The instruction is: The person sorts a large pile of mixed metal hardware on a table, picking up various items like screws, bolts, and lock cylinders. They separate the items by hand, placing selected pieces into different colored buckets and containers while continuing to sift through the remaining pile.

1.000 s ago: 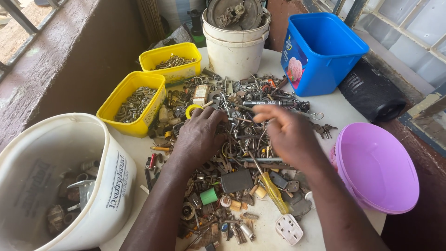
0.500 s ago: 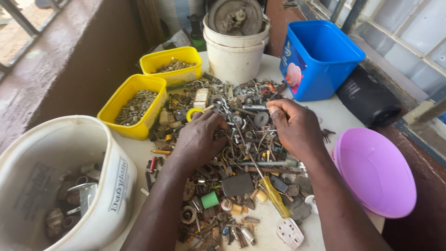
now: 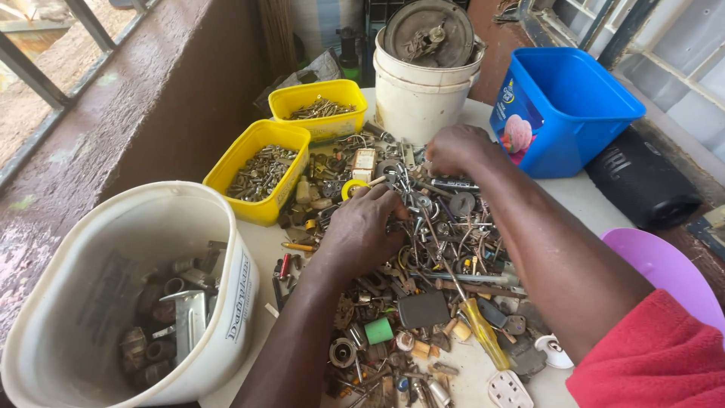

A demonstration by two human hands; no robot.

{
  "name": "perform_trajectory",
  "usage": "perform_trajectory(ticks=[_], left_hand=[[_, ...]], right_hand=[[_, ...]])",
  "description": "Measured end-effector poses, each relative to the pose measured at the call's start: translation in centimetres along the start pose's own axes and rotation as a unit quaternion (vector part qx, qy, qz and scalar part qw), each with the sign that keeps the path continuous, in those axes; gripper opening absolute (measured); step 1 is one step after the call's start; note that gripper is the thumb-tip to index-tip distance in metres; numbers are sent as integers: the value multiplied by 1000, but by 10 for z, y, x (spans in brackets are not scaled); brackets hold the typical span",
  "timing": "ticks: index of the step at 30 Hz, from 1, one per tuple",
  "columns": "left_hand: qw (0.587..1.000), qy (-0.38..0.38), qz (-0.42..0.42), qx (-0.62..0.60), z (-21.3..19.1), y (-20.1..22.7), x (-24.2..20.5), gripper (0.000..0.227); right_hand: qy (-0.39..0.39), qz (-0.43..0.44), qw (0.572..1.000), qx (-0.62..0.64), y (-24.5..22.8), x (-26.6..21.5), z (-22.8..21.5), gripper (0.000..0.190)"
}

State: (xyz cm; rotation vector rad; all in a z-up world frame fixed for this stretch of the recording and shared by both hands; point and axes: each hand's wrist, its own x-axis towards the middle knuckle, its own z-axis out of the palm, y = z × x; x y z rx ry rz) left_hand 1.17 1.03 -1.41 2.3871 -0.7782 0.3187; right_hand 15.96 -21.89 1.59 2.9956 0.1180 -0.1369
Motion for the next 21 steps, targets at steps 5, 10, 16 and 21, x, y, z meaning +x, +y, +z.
perform_trajectory(ticks=[5, 10, 16, 21], left_hand=[[1000, 2, 6, -9, -5, 2, -1, 27], [1000, -28, -8, -10, -13, 5, -3, 25], [990, -113, -86, -17, -37, 23, -2, 39], [990, -42, -120, 60, -24, 0, -7, 60]], right_hand=[[-11, -36, 995, 91, 8, -34, -14, 27], [8, -9, 981, 195, -20, -117, -57, 28], [-94, -1, 960, 262, -38, -145, -44, 53], [-52, -23, 941, 333, -36, -141, -23, 85]])
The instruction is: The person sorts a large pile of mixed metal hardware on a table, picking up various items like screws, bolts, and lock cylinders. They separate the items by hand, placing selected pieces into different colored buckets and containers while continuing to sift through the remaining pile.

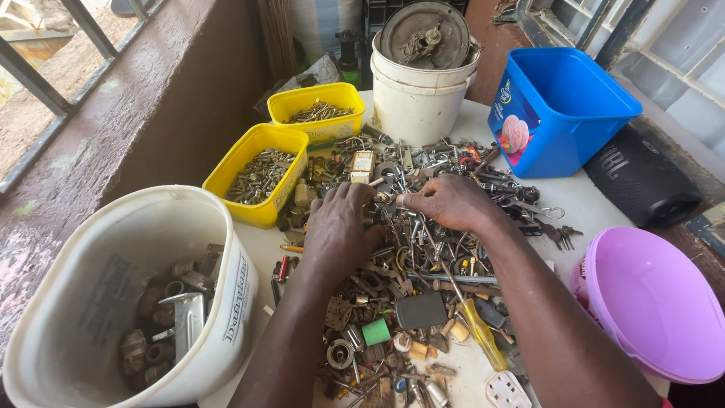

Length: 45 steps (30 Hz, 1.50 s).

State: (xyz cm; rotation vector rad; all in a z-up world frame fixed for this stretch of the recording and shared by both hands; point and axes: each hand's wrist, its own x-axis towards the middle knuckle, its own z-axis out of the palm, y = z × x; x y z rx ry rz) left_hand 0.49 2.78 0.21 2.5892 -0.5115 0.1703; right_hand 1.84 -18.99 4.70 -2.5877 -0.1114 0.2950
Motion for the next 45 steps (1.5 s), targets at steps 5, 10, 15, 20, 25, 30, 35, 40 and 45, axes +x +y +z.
perform_trajectory(ticks=[5, 10, 15, 20, 25, 30, 35, 40, 45], left_hand=[[999, -8, -31, 38, 7, -8, 1, 47], [997, -12, -23, 67, 5, 0, 1, 34], [1000, 1, 15, 26, 26, -9, 6, 47], [997, -65, 23, -26, 8, -3, -7, 68], [967, -148, -91, -186, -33, 31, -18, 90], [986, -69, -87, -123, 8, 21, -6, 88], [977, -63, -145, -143, 10, 27, -8, 80], [957, -24, -203, -207, -4, 28, -4, 63], [943, 30, -222, -246, 14, 16, -1, 43]], right_hand=[[51, -13, 999, -7, 18, 14, 11, 72], [63, -13, 996, -61, 9, 6, 6, 70], [62, -24, 998, 0, 8, -2, -2, 71], [25, -68, 992, 103, 7, -16, -10, 74], [28, -78, 987, 136, -10, -25, -13, 67], [-40, -150, 955, 251, -43, -34, 8, 58], [55, -144, 974, 165, -18, -51, -26, 43], [136, -67, 981, 120, 28, -54, -34, 39], [160, -24, 985, 55, 48, -44, -23, 35]])
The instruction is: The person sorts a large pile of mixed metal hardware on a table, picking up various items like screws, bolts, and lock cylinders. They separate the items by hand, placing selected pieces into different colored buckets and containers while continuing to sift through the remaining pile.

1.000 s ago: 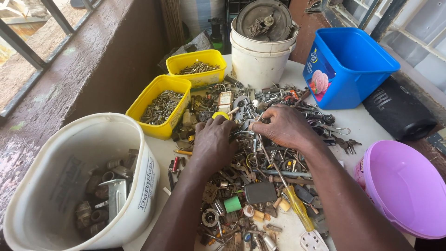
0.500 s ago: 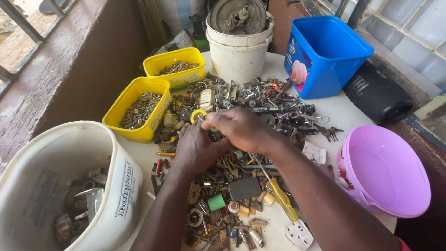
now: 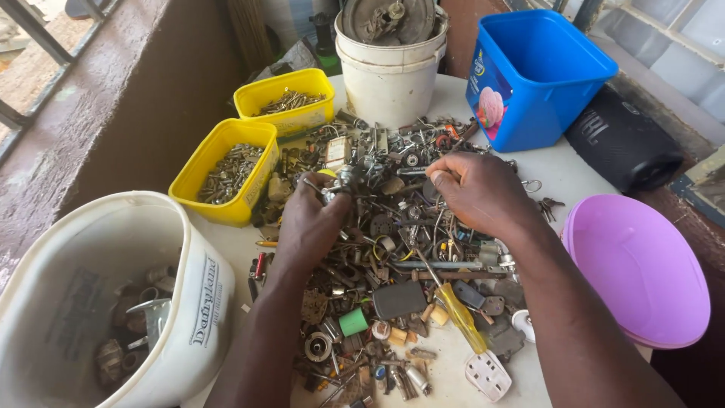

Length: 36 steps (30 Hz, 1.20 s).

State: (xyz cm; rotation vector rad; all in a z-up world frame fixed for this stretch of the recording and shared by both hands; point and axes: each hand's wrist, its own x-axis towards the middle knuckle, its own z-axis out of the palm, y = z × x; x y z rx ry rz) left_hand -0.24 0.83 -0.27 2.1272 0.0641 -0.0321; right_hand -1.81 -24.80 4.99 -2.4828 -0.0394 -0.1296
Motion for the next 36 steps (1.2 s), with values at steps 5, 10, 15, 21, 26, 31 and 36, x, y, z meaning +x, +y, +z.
perform_trajectory(ticks=[5, 10, 15, 21, 26, 31, 36], left_hand=[[995, 20, -6, -96, -11, 16, -18, 38], [986, 32, 56, -157, -5, -14, 2, 39], [977, 34, 98, -185, 3, -13, -2, 38], [945, -11, 102, -310, 19, 22, -19, 34], [900, -43, 99, -422, 41, 46, -19, 31], [945, 4, 100, -312, 45, 36, 4, 38], [983, 54, 137, -112, 18, 32, 5, 76]], right_hand=[[16, 1, 1000, -11, -2, -4, -5, 31], [39, -6, 999, 1, 3, -6, -13, 29], [47, 18, 999, 1, -4, -17, -22, 29], [67, 17, 997, -36, 4, -15, -29, 28], [71, 48, 995, -56, 9, -14, -33, 29], [38, 71, 995, -57, 11, -13, -33, 31], [42, 82, 994, -56, 11, -20, -35, 32]])
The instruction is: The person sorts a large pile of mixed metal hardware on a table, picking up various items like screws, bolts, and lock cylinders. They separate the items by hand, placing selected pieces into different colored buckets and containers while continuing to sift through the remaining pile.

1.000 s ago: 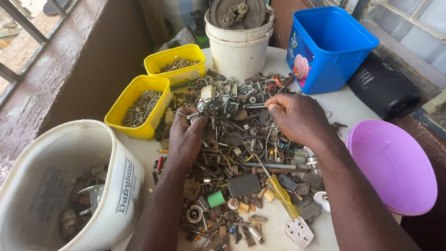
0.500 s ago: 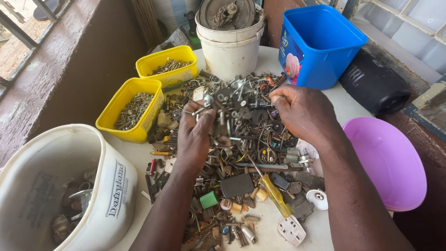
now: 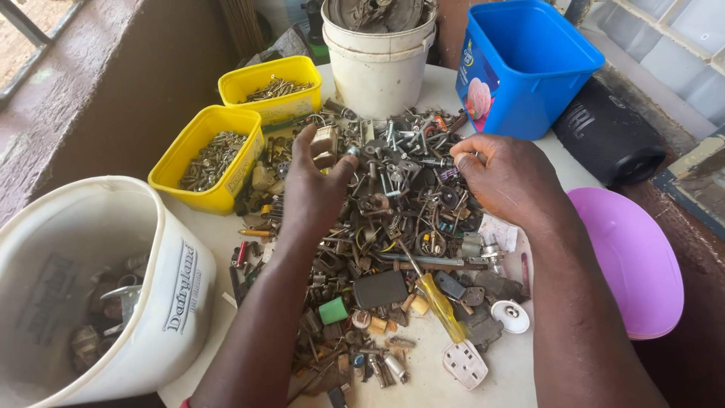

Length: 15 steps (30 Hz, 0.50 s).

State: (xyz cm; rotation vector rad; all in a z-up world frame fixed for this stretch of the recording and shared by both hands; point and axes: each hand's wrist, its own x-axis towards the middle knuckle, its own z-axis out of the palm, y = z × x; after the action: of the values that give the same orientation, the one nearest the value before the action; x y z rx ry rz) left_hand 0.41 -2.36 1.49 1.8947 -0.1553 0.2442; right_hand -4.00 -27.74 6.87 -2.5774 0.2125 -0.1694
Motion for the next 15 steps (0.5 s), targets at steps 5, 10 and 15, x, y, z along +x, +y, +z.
perform_trajectory(ticks=[5, 10, 15], left_hand=[[994, 11, 49, 100, -23, -9, -7, 31], [991, -26, 91, 91, -31, -14, -10, 21], [966, -174, 191, 10, -26, 20, -27, 18]], right_hand=[[-63, -41, 992, 104, 15, 8, 9, 46], [-127, -92, 957, 243, -2, -11, 7, 51], [-235, -132, 902, 336, -14, -12, 25, 53]])
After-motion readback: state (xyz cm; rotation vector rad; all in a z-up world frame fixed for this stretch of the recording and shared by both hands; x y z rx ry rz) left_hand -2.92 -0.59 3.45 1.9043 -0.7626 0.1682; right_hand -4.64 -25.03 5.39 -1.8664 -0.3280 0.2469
